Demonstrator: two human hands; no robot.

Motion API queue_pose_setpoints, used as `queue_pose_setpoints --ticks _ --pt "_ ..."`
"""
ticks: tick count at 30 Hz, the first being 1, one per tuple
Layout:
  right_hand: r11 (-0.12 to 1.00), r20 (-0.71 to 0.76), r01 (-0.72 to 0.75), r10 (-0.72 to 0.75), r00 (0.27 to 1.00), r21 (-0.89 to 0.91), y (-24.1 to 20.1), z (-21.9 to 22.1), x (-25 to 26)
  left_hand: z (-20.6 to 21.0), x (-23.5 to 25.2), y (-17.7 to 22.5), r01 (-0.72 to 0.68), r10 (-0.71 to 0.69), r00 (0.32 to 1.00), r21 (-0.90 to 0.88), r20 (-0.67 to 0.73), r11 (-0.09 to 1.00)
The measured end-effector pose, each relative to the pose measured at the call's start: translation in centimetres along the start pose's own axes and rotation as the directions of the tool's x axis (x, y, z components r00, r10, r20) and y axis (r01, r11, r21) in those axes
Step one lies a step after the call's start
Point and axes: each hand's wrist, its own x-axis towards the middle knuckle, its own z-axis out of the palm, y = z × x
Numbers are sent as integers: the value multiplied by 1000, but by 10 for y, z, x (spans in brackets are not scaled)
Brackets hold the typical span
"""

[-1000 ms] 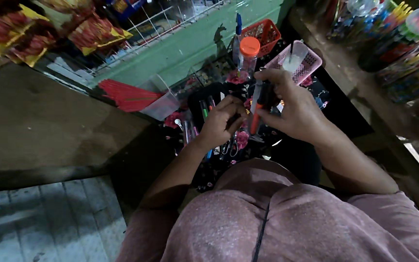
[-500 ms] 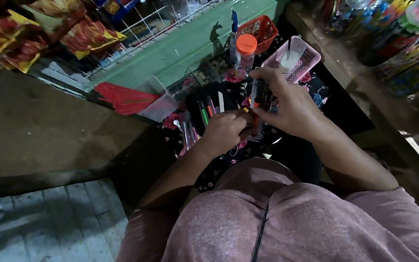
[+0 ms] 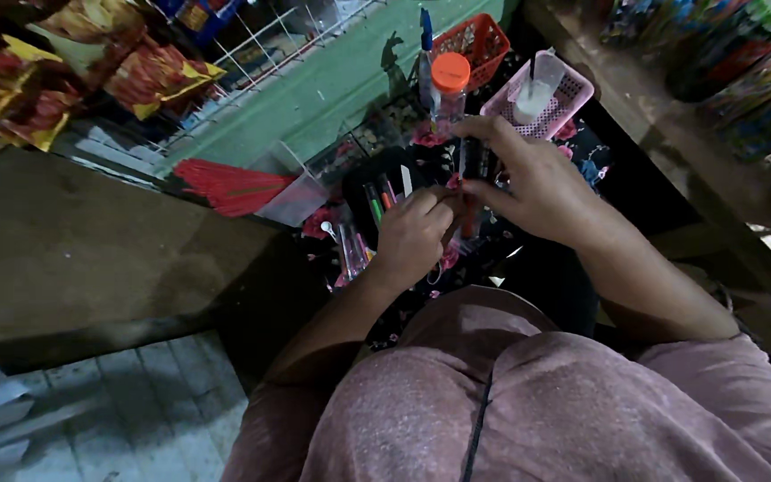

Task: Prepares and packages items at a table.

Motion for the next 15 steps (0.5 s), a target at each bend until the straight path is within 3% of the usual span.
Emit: queue_pose_setpoints --ticks 7,10,15 --pt "999 -105 29 -25 994 33 0 -5 -2 -3 -1 -17 -117 119 993 -112 14 987" --pt "981 -178 181 -191 965 -72 -15 -8 -18 -16 -6 -12 -182 184 983 -96 17 979" --pt "857 -291 415 -499 816 -306 -28 8 -54 -31 -18 7 -247 270 948 146 -166 958"
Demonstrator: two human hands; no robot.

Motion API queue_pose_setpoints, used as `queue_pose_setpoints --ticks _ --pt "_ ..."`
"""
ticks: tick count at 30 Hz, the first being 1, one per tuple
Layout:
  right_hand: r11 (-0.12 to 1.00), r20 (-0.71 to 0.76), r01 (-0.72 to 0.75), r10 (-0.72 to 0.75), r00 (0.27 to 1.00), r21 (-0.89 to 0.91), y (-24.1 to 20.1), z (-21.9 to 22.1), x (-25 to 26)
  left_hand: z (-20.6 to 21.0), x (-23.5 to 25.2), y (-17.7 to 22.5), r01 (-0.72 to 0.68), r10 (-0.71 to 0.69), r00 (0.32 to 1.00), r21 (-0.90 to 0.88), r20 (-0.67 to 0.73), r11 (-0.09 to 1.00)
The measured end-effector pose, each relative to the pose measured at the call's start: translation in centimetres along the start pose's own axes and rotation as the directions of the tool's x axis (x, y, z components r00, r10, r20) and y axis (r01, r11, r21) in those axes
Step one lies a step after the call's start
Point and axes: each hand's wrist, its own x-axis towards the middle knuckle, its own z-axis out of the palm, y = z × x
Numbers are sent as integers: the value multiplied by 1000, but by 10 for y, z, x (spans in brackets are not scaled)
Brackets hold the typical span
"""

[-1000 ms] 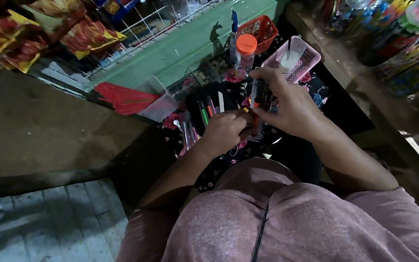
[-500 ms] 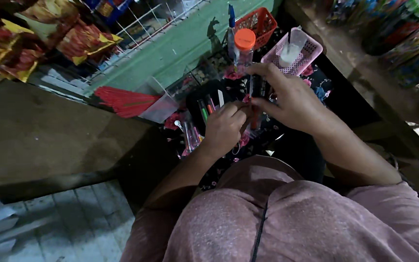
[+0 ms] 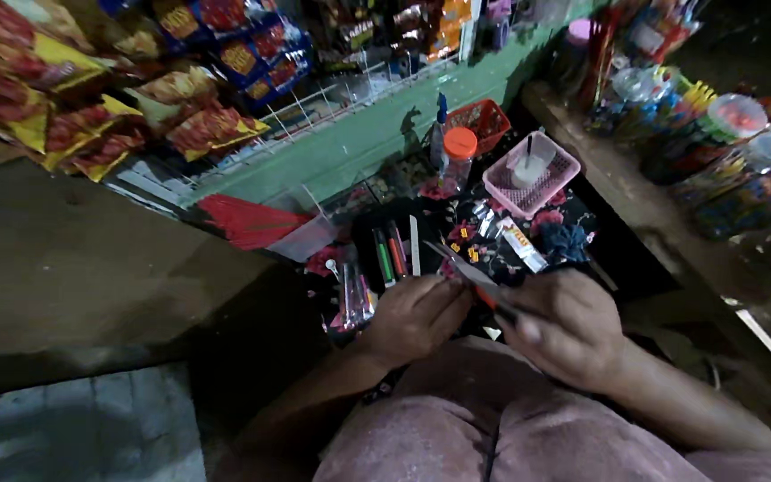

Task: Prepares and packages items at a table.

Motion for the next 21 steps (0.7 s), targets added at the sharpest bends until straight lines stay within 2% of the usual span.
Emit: queue_pose_setpoints --ticks 2,5,8,15,17,21 --pt "996 -26 87 -88 996 -36 -7 2 -9 -5 0 3 -10 11 1000 45 -27 999" --pt "991 -35 126 -127 991 -34 -10 2 -12 -13 2 7 -4 6 1000 97 -14 995" --pt "994 -74 106 -105 992 15 -12 -3 -10 -22 5 10 6 -2 1000 167 -27 986" --pt "994 -53 3 3 999 109 -20 -22 2 -39 21 16 16 3 996 208 -88 978" --pt "993 -35 11 -7 999 121 -17 -23 3 -39 25 15 51 -36 997 218 -75 975" --pt "993 -18 34 -32 999 115 -9 -18 0 -35 24 7 -27 31 999 245 -12 969"
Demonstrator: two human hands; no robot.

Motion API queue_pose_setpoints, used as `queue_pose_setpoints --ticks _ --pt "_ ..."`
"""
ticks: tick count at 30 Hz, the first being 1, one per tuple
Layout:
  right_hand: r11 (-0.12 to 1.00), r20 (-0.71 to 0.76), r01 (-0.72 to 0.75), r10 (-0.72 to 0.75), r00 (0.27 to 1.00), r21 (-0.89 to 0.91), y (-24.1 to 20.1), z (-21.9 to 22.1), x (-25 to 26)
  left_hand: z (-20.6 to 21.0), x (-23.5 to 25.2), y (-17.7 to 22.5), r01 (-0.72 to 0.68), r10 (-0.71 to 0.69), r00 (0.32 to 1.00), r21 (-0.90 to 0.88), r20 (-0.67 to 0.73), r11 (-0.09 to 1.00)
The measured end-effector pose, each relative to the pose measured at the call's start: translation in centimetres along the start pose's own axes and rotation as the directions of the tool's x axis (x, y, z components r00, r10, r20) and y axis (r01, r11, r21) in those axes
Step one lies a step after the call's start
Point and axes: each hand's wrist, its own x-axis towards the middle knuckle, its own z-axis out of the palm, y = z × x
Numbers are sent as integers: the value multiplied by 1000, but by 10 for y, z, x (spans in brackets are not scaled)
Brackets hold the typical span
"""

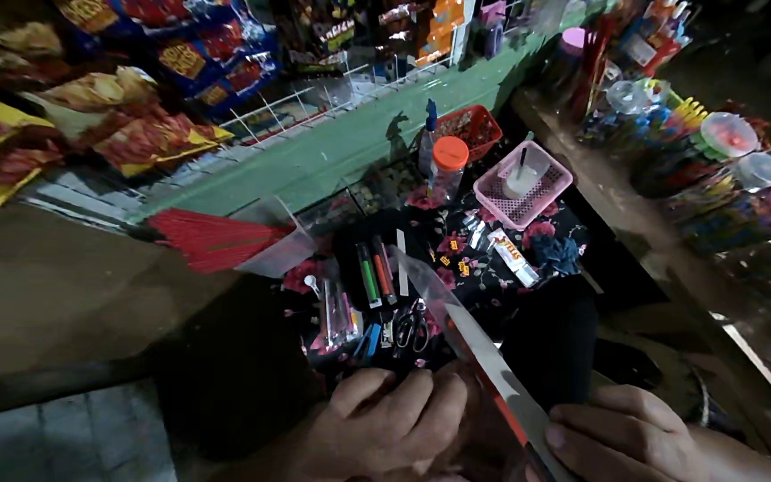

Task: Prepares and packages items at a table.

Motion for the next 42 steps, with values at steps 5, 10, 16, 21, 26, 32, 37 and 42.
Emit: queue_pose_setpoints --ticks 5,10,16,21,26,32,37,42 --pt "990 -19 -114 113 993 -80 9 16 5 14 -3 -4 -6 7 1000 -86 12 996" --pt "959 36 -260 265 964 -110 30 22 11 27 2 -16 104 -85 991 -197 103 975" --pt "960 -26 -262 261 965 -102 39 6 14 35 7 -30 162 -110 974 -270 199 949" --pt "948 201 -310 292 935 69 57 18 11 38 14 -32 218 -123 956 -364 267 906" --pt "948 393 -312 264 881 61 74 25 19 42 24 -37 279 -133 929 -419 344 864" --pt "973 408 -231 221 886 -26 75 -7 63 51 19 -50 433 -328 901 -560 283 706" --pt "942 445 -329 322 836 -64 89 -14 73 85 -23 -50 644 -395 765 -603 509 471" --pt "910 356 -415 394 848 -18 92 -26 83 118 -41 -24 812 -346 566 -579 749 73"
